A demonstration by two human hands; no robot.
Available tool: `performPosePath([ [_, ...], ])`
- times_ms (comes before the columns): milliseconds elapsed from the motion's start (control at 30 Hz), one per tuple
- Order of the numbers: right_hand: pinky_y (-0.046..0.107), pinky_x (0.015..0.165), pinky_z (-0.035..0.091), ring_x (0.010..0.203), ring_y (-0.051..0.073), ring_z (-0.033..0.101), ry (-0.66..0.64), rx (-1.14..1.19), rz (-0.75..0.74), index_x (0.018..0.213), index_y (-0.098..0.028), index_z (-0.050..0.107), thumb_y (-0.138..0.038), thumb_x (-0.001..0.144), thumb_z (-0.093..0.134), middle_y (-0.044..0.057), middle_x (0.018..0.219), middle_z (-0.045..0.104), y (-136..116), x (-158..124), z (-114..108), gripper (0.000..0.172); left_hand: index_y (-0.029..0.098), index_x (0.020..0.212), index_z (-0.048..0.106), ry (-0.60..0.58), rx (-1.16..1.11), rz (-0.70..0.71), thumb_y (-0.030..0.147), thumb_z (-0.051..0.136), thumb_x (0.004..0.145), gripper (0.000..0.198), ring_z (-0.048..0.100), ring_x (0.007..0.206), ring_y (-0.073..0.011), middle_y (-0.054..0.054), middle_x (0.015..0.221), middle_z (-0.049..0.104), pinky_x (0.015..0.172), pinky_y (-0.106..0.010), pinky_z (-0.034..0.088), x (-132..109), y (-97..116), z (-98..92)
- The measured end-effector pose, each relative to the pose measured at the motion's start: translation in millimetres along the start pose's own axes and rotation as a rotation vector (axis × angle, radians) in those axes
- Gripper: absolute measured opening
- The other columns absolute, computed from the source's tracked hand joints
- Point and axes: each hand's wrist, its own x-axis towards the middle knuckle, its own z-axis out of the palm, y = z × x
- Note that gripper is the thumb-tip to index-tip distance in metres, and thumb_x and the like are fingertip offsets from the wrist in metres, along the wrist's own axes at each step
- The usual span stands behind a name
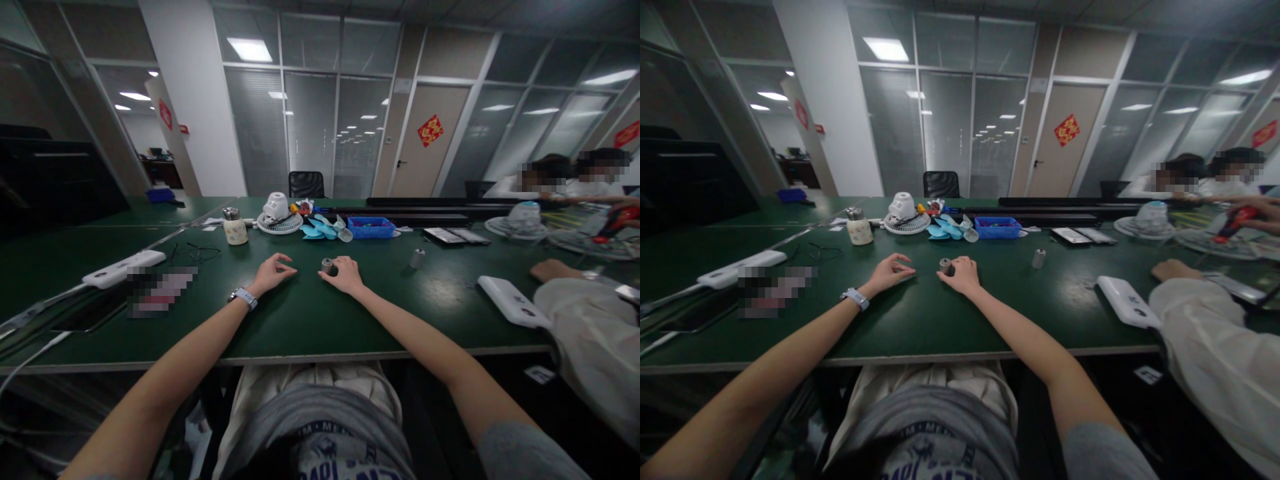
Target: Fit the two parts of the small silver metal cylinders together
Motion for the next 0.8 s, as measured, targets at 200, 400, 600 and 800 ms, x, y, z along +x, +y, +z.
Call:
performPosePath([
  [200, 0.042, 0.091, 0.041, 0.109, 0.030, 0.053, -0.013, -0.012, -0.007, 0.100, -0.011, 0.067, -0.059, 0.082, 0.057, 0.016, 0.110, 0.065, -1.2, -0.3, 3.6, 0.052, 0.021, 0.103, 0.062, -0.076, -0.015, 0.033, 0.048, 0.077, 0.064, 0.050, 0.071, 0.085, -0.0242, -0.005, 0.082, 0.077, 0.081, -0.035, 0.049, 1.1, -4.4, 3.0],
  [400, 0.044, 0.090, 0.041, 0.107, 0.031, 0.054, -0.053, 0.045, 0.003, 0.099, -0.013, 0.066, -0.061, 0.083, 0.055, 0.016, 0.107, 0.065, -0.6, -0.5, 1.5, 0.051, 0.017, 0.107, 0.061, 0.188, -0.222, -0.076, 0.045, 0.068, 0.075, 0.043, 0.069, 0.090, -0.0216, -0.011, 0.100, 0.074, 0.077, -0.032, 0.051, 4.9, 1.3, 4.7],
  [600, 0.042, 0.087, 0.045, 0.098, 0.025, 0.060, -0.032, 0.306, 0.072, 0.106, -0.015, 0.061, -0.058, 0.074, 0.066, 0.013, 0.107, 0.066, 1.5, -0.1, 4.3, 0.054, 0.014, 0.091, 0.063, 0.325, -0.268, -0.271, 0.034, 0.062, 0.079, 0.023, 0.066, 0.068, -0.0162, -0.007, 0.075, 0.072, 0.064, -0.026, 0.050, 11.2, -2.5, 1.1],
  [800, 0.032, 0.075, 0.051, 0.083, 0.016, 0.063, 0.015, 0.702, 0.206, 0.108, -0.017, 0.058, -0.046, 0.061, 0.081, 0.007, 0.096, 0.067, 3.1, -0.4, 7.1, 0.060, 0.015, 0.090, 0.064, 0.274, -0.238, -0.239, 0.033, 0.063, 0.077, 0.022, 0.066, 0.064, -0.0163, -0.004, 0.066, 0.070, 0.059, -0.024, 0.049, 9.2, -1.7, 2.6],
])
